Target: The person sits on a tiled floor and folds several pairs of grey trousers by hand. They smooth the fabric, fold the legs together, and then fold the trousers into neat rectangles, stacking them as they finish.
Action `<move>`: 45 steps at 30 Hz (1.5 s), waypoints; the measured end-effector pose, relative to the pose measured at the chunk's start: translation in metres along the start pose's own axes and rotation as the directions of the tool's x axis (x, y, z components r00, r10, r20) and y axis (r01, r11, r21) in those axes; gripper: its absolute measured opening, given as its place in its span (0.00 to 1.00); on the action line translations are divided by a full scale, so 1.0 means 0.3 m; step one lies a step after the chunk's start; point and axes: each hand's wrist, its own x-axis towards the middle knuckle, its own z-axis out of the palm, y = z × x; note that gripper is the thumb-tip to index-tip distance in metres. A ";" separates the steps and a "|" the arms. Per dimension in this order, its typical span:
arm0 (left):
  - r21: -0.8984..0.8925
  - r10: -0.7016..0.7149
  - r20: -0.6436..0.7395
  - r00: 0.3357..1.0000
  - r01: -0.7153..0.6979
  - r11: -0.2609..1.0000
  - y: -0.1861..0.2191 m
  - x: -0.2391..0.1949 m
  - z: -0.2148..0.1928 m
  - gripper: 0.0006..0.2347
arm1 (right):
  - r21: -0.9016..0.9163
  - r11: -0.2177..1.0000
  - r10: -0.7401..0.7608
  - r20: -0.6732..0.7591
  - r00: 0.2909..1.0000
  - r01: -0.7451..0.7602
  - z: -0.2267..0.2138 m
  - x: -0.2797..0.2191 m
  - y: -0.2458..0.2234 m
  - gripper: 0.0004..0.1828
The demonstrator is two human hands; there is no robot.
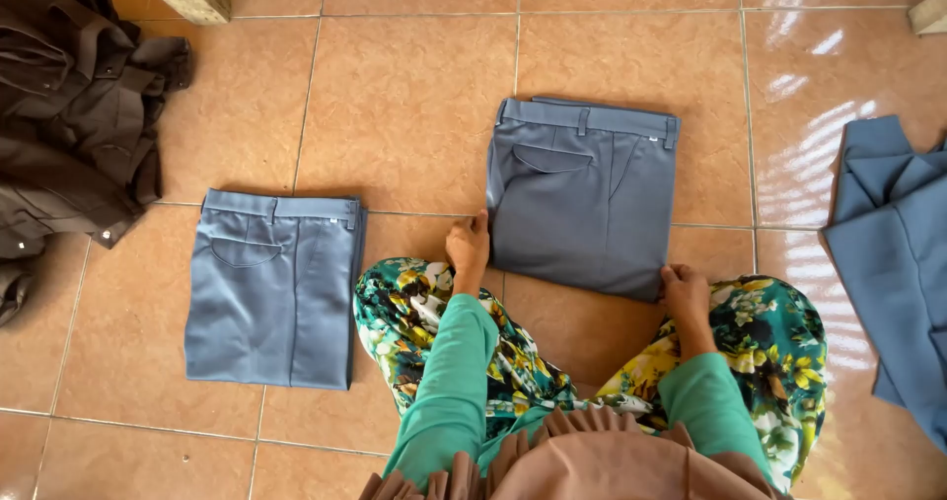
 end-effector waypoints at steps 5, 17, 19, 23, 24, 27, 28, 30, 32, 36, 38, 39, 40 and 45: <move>0.307 0.067 -0.056 0.996 -0.047 0.951 0.119 0.095 0.054 0.22 | -0.206 0.975 -0.088 -0.019 0.996 0.082 0.010 -0.034 -0.039 0.30; -0.496 -0.066 0.275 0.959 0.201 0.845 0.180 0.355 0.108 0.19 | 0.295 0.955 0.039 -0.088 0.995 -0.011 -0.033 -0.124 -0.160 0.21; -0.691 -0.123 0.367 0.922 0.359 0.628 0.254 0.254 -0.039 0.22 | 0.321 0.947 0.038 -0.081 0.996 -0.010 -0.033 -0.125 -0.145 0.19; -0.292 -0.154 0.413 0.898 0.291 0.911 0.215 0.160 -0.085 0.32 | 0.213 0.977 0.016 -0.067 0.998 -0.002 -0.016 -0.122 -0.149 0.19; -0.163 -0.244 0.455 0.856 0.350 0.923 0.187 0.141 -0.079 0.35 | 0.188 0.982 0.012 -0.054 0.998 -0.002 -0.010 -0.123 -0.142 0.17; -0.031 -0.270 0.463 0.844 0.319 0.947 0.044 0.140 0.040 0.35 | 0.174 0.985 0.007 -0.038 0.999 0.000 -0.015 -0.112 -0.152 0.17; -0.029 -0.271 0.463 0.844 0.320 0.947 0.076 0.140 0.029 0.35 | 0.174 0.985 0.008 -0.037 0.999 -0.002 -0.013 -0.123 -0.158 0.17; -0.436 -0.222 0.497 0.839 0.462 0.772 0.147 0.141 0.011 0.32 | 0.355 0.935 -0.009 -0.029 1.000 0.018 -0.016 -0.134 -0.177 0.16; -0.566 -0.146 0.534 0.833 0.481 0.670 0.381 0.046 -0.211 0.32 | 0.366 0.930 -0.029 -0.032 0.999 0.038 -0.030 -0.119 -0.165 0.16; -0.282 -0.135 0.635 0.761 0.390 0.877 0.426 0.003 -0.282 0.43 | 0.408 0.912 0.031 0.040 0.999 -0.045 -0.045 -0.153 -0.180 0.27; -0.195 -0.132 0.640 0.757 0.326 0.925 0.388 -0.029 -0.321 0.41 | 0.345 0.937 0.037 0.054 0.998 -0.054 -0.045 -0.175 -0.217 0.28; -0.100 -0.138 0.647 0.750 0.264 0.959 0.361 -0.053 -0.341 0.39 | 0.276 0.959 0.052 0.072 0.996 -0.070 -0.043 -0.193 -0.228 0.28; -0.099 -0.141 0.647 0.750 0.266 0.959 0.252 -0.031 -0.268 0.39 | 0.275 0.959 0.054 0.074 0.996 -0.072 -0.027 -0.136 -0.159 0.28; -0.416 0.070 0.278 0.958 0.055 0.908 0.046 0.061 -0.076 0.18 | 0.401 0.916 0.003 -0.032 0.999 0.010 -0.019 -0.010 -0.027 0.18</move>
